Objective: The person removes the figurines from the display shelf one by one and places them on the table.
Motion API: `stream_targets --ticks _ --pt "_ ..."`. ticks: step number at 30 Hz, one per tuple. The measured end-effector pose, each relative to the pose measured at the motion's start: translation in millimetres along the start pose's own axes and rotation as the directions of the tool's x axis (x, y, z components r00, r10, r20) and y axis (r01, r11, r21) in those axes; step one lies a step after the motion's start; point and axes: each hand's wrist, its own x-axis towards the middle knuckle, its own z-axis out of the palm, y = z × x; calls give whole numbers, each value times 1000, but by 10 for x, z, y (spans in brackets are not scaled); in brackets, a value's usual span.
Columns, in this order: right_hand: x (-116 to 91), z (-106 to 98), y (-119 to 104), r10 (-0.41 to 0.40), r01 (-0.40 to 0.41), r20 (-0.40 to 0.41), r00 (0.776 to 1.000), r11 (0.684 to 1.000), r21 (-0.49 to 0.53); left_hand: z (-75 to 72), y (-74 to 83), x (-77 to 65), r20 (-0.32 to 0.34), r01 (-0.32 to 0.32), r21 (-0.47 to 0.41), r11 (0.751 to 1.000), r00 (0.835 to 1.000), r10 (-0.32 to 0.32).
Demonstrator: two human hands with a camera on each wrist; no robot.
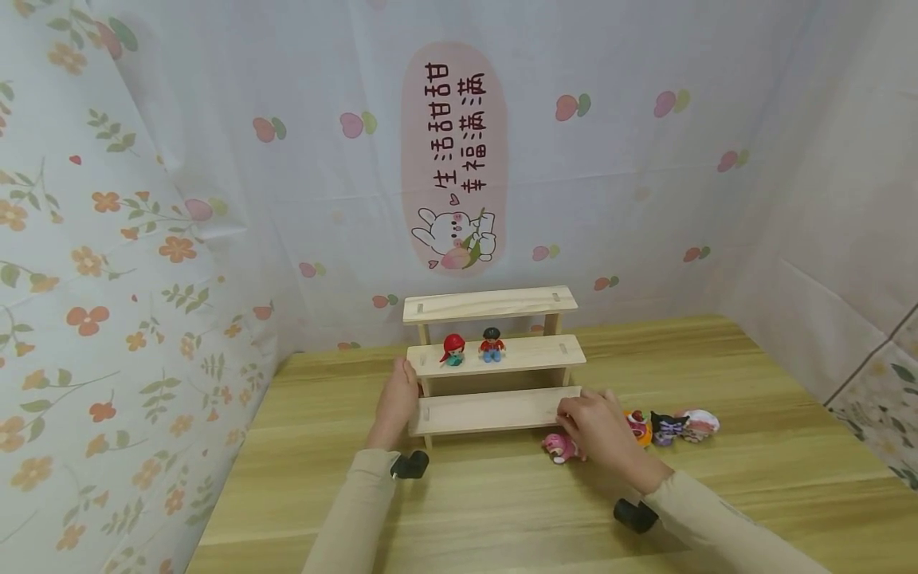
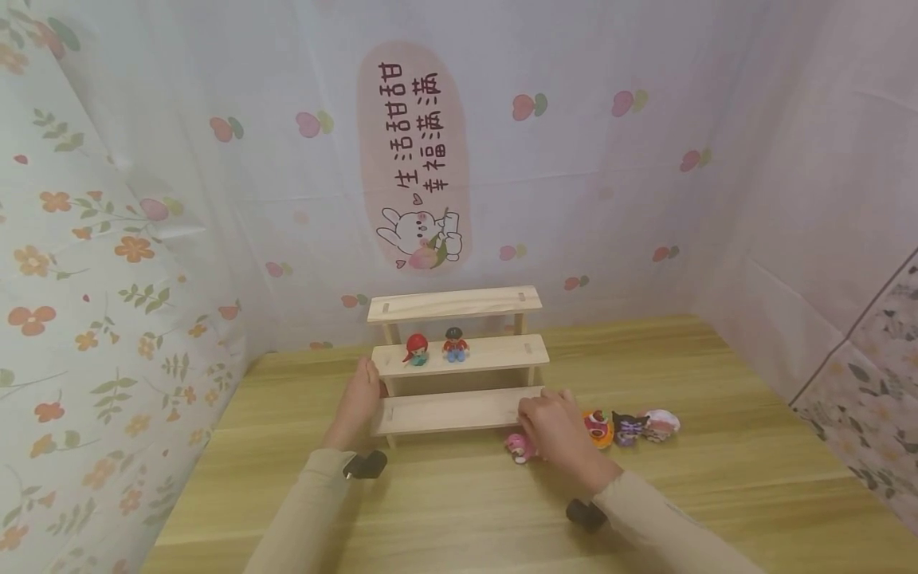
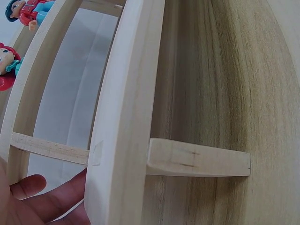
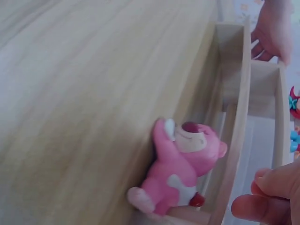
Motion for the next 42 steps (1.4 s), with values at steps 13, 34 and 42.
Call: stream_targets --ticks 13,34,42 --pt "348 -60 -15 3 -7 41 999 994 105 18 -14 16 -6 4 7 1000 1000 -4" --pt "898 -196 -109 8 -36 136 991 978 204 11 -29 43 -9 10 7 1000 1000 -10" --pt "1084 -206 -112 -21 4 83 996 981 196 18 -14 23 8 27 0 1000 1000 -27"
